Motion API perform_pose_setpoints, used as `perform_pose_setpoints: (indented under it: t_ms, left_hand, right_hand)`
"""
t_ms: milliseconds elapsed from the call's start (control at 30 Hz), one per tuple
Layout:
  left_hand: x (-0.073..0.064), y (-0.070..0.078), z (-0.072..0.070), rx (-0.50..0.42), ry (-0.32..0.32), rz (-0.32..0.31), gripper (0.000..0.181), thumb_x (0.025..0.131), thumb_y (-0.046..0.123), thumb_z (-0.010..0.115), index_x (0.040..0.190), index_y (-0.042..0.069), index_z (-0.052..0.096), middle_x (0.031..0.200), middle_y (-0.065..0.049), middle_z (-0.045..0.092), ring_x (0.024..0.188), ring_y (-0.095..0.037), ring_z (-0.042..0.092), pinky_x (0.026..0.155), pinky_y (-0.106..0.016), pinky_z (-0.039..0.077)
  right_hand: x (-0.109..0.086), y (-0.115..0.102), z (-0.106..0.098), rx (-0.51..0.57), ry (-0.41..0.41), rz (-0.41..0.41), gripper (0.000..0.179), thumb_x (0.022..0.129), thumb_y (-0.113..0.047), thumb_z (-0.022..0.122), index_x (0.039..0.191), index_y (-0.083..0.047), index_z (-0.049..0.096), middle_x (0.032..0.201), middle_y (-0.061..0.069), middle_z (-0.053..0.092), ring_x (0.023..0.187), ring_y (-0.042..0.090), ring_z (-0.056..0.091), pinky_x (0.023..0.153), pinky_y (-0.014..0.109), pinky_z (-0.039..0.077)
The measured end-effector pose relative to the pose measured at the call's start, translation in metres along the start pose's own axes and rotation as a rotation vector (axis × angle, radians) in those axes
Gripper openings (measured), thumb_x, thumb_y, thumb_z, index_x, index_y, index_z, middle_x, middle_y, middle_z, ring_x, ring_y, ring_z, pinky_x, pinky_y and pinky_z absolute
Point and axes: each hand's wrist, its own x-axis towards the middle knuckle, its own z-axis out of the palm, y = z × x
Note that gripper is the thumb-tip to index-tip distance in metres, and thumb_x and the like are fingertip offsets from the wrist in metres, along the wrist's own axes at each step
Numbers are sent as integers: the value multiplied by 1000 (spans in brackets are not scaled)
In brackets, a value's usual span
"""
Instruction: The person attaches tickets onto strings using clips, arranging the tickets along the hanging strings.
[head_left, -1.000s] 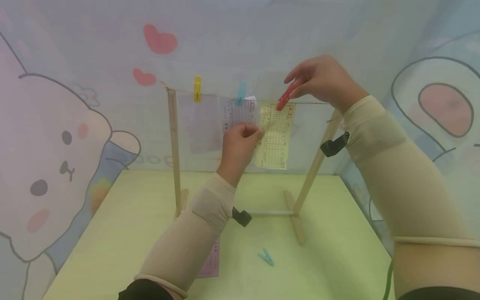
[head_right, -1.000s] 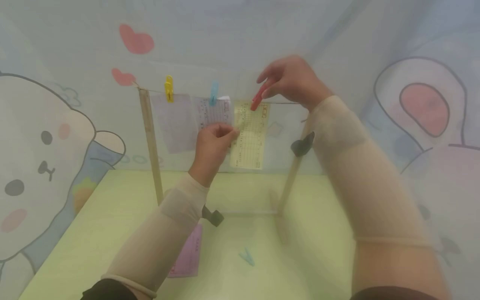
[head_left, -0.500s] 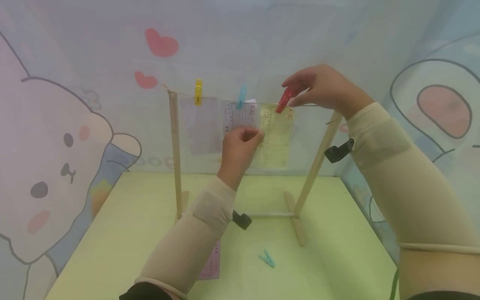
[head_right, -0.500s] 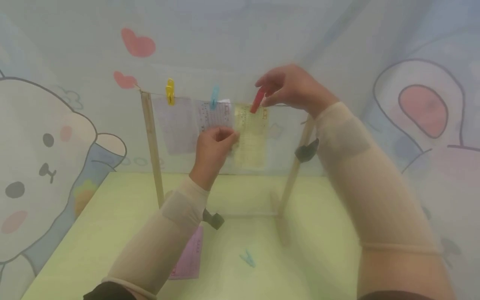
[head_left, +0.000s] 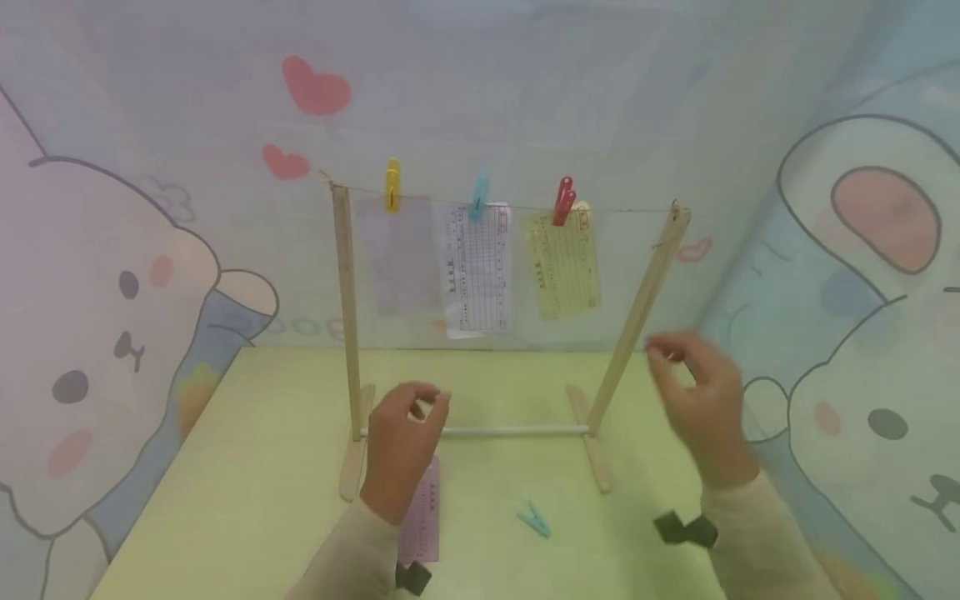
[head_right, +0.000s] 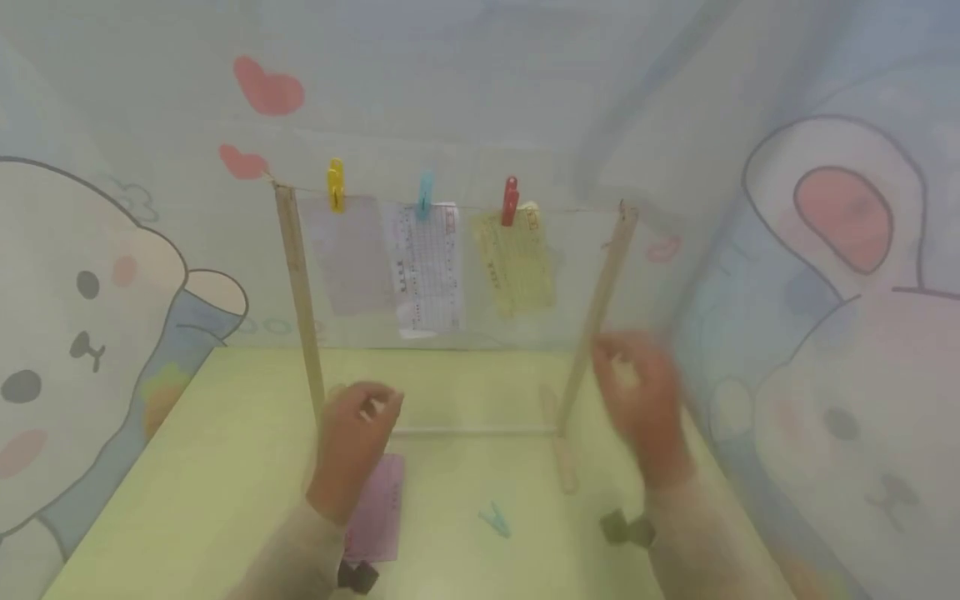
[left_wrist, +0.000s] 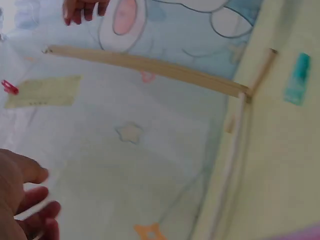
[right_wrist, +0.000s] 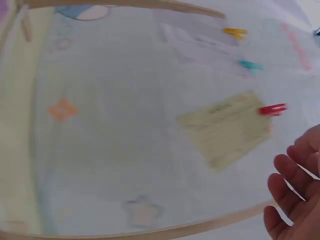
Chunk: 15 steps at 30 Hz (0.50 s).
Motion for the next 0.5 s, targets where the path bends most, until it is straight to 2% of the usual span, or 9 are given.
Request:
perform_pose_setpoints:
  t_ms: [33, 133, 200, 267, 300, 367, 400, 500]
  left_hand:
    - [-15, -15, -2, 69, -45, -59, 21, 92, 26, 80, 106, 11, 74, 102, -3, 73, 87, -21, 64, 74, -38, 55]
    - [-50, -53, -5, 295, -221, -248, 49, 87, 34, 83, 124, 5, 69, 112, -14, 68, 96, -33, 59, 78, -47, 53]
    - [-66, -71, -5, 404, -315, -327, 71, 81, 40, 86, 136, 3, 60, 112, -19, 62, 99, -38, 54, 75, -48, 50]
    - [-77, -83, -3, 474, -378, -368, 90, 74, 44, 89, 145, 2, 51, 109, -22, 56, 94, -39, 49, 68, -46, 45]
    - [-81, -87, -2, 494, -391, -373, 98, 70, 45, 91, 147, 3, 48, 108, -22, 54, 94, -39, 47, 66, -45, 44]
    - [-87, -91, 0, 508, -398, -365, 108, 64, 44, 94, 151, 4, 45, 107, -22, 52, 93, -39, 46, 65, -44, 42]
    - [-89, -92, 1, 513, -400, -357, 111, 62, 43, 96, 152, 3, 44, 107, -22, 51, 93, -38, 46, 66, -45, 43]
    - [-91, -95, 4, 488, -400, -331, 110, 60, 37, 98, 151, 3, 46, 108, -23, 53, 90, -36, 50, 68, -48, 49]
  right_hand:
    - [-31, 7, 8, -20, -86, 57, 12, 86, 8, 72, 96, 2, 74, 88, 9, 72, 81, 5, 60, 74, 21, 48]
    - [-114, 20, 37, -114, -411, 309, 19, 89, -6, 78, 108, -7, 74, 97, 3, 72, 84, 9, 61, 72, 25, 51]
    - [-156, 23, 57, -157, -620, 484, 34, 90, -22, 82, 119, -8, 72, 106, 3, 69, 89, 13, 60, 76, 30, 54]
    - [-187, 26, 74, -179, -768, 585, 53, 86, -34, 84, 127, -5, 68, 111, 3, 66, 94, 15, 58, 81, 35, 54]
    - [-198, 28, 82, -182, -808, 615, 60, 85, -39, 85, 130, -4, 67, 112, 2, 64, 94, 14, 57, 81, 35, 54]
    - [-214, 30, 94, -175, -830, 643, 67, 81, -43, 86, 131, -3, 66, 111, 0, 61, 93, 14, 54, 81, 37, 52]
    - [-220, 31, 99, -181, -827, 643, 67, 80, -45, 86, 130, -4, 67, 109, -2, 60, 91, 13, 53, 81, 37, 49]
    - [-226, 31, 108, -168, -770, 656, 53, 81, -43, 85, 122, -12, 72, 105, -7, 62, 89, 12, 52, 79, 37, 42]
